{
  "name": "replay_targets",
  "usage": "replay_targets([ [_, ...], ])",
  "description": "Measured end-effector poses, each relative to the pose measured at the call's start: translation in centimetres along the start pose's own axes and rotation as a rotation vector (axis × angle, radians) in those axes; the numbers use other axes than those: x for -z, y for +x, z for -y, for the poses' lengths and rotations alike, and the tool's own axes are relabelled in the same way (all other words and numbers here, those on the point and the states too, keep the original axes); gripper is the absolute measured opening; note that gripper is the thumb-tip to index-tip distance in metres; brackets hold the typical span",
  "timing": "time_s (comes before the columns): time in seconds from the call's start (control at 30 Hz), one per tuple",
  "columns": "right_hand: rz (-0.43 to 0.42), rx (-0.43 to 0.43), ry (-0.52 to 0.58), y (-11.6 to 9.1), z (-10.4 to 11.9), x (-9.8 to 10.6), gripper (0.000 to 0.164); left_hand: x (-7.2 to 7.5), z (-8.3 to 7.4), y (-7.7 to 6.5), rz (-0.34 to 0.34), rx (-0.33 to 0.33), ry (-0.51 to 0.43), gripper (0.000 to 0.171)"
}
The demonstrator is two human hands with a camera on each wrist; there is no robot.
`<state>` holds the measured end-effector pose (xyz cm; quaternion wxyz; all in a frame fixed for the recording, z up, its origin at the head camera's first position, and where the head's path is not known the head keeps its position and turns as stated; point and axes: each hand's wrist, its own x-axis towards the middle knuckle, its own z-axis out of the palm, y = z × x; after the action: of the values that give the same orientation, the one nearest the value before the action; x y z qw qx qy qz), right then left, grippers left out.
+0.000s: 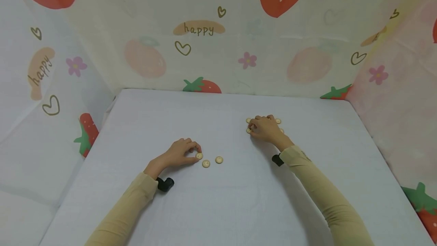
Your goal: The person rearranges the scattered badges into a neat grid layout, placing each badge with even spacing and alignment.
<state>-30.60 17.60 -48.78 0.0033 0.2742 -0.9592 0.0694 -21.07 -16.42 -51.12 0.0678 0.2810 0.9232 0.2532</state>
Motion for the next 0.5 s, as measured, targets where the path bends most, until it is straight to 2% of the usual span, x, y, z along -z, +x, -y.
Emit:
replay_targets([
  [0.17, 0.002, -0.022, -0.005, 0.10, 0.02, -0.12, 0.023, -0.16, 0.28, 0.03, -0.005, -0.007, 0.000, 0.023],
  [0.5, 0.003, -0.032, -0.001, 0.07, 0.05, -0.34, 0.018, -0.26, 0.47, 0.09, -0.004, -0.010, -0.001, 0.023],
])
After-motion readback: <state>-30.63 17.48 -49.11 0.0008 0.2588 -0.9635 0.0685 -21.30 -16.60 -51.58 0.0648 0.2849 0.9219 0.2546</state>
